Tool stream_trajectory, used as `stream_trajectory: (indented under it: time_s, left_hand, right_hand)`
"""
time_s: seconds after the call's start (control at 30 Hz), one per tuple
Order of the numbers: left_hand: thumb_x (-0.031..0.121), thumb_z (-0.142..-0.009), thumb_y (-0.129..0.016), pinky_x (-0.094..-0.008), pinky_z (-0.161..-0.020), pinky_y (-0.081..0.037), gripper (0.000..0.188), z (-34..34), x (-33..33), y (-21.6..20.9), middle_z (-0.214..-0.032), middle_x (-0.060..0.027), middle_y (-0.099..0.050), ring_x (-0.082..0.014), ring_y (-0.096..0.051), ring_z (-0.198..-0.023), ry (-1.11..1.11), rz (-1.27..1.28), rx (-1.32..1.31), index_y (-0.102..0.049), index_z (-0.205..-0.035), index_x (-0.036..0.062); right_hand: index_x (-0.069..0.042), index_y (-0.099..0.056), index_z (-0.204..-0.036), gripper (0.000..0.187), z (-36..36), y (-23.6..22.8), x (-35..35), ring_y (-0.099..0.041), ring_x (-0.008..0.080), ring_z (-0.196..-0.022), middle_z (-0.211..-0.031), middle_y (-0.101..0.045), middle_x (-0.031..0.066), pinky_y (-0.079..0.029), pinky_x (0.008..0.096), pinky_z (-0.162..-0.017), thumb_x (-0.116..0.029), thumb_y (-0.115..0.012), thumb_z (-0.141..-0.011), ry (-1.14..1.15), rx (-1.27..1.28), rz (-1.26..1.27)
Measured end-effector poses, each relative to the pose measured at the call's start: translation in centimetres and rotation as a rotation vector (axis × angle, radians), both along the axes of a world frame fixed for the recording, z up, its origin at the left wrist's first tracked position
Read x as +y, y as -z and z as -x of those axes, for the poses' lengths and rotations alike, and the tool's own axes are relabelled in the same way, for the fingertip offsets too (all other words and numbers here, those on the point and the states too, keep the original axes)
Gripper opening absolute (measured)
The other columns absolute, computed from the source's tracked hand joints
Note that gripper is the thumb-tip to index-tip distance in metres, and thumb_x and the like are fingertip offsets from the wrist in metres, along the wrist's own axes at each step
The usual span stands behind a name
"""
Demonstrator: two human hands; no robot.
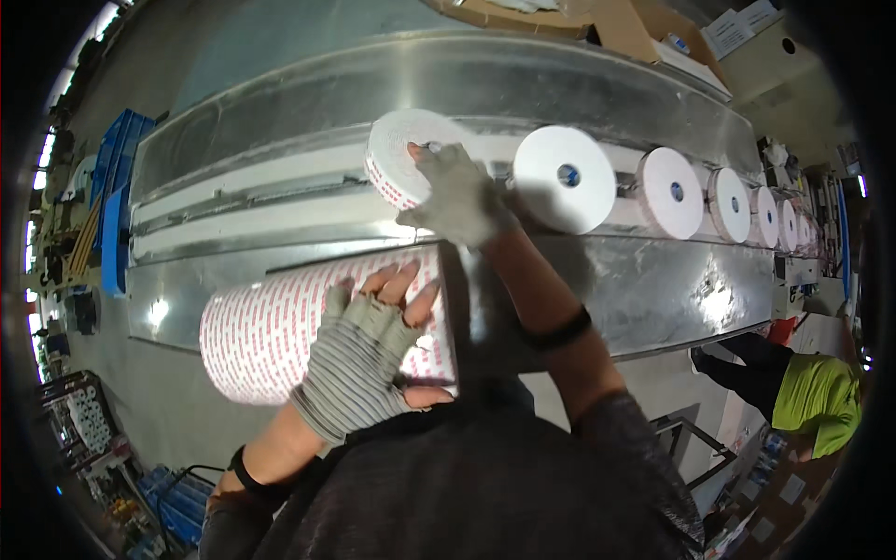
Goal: Manually placing rolls of labels onto a conveyor and stacking them on a nearby table.
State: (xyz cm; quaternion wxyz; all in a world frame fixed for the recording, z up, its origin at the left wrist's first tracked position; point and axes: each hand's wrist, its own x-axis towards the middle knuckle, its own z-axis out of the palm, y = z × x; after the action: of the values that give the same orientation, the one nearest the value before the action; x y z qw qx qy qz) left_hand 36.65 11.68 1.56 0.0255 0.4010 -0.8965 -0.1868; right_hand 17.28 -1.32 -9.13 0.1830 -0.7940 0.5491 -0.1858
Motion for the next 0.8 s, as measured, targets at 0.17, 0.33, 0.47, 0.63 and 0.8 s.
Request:
stream_trajectory:
  time_s: [0.17, 0.33, 0.47, 0.63, 0.8]
  left_hand:
    - [0.085, -0.063, -0.052, -0.0569, -0.106, -0.027, 0.111, -8.5, -1.2, -0.2, -0.144, -0.0209, -0.038, -0.0381, -0.038, -0.131, -0.063, -0.016, -0.173, -0.039, -0.145, 0.0109]
    - [0.084, -0.06, -0.057, -0.057, -0.101, -0.034, 0.113, -8.3, -3.7, 1.1, -0.136, -0.0239, -0.046, -0.0407, -0.048, -0.122, -0.112, -0.04, -0.084, -0.04, -0.142, 0.0083]
    - [0.068, -0.063, -0.069, -0.0467, -0.108, -0.033, 0.105, -7.3, -5.6, 1.9, -0.133, -0.0231, -0.049, -0.0402, -0.047, -0.124, -0.121, -0.159, -0.074, -0.04, -0.142, 0.0051]
    - [0.079, -0.068, -0.054, -0.0538, -0.104, -0.034, 0.107, -7.7, -3.4, 2.1, -0.135, -0.0272, -0.046, -0.0423, -0.046, -0.124, 0.029, -0.035, -0.027, -0.039, -0.142, 0.0031]
    - [0.079, -0.065, -0.055, -0.0557, -0.104, -0.033, 0.101, -7.7, 1.2, 1.2, -0.136, -0.0202, -0.044, -0.0412, -0.042, -0.125, 0.089, 0.12, -0.038, -0.046, -0.138, 0.0095]
  right_hand:
    - [-0.008, -0.054, -0.127, 0.059, 1.8, 5.7, 2.3, -0.047, 0.0297, -0.121, -0.125, -0.054, 0.0119, -0.04, 0.0426, -0.099, -0.034, -0.072, -0.077, -0.107, 0.241, 0.254]
    - [0.0, -0.044, -0.134, 0.066, 1.1, 1.3, 16.9, -0.047, 0.0284, -0.123, -0.128, -0.051, 0.0141, -0.04, 0.0413, -0.102, -0.026, -0.074, -0.082, 0.199, -0.85, -0.355]
    - [0.0, -0.035, -0.141, 0.095, -2.1, -2.9, 17.2, -0.05, 0.0259, -0.122, -0.131, -0.05, 0.0161, -0.041, 0.0382, -0.103, -0.033, -0.086, -0.068, 0.209, -0.592, -0.01]
    - [0.0, -0.039, -0.139, 0.085, 0.6, -2.8, 16.2, -0.057, 0.0219, -0.113, -0.128, -0.055, 0.0141, -0.048, 0.0356, -0.096, -0.023, -0.084, -0.07, 0.185, -0.563, -0.224]
    - [0.0, -0.053, -0.128, 0.063, 2.6, -3.4, 13.2, -0.061, 0.0176, -0.105, -0.112, -0.065, 0.008, -0.05, 0.0322, -0.09, -0.025, -0.076, -0.075, 0.356, -1.394, -0.642]
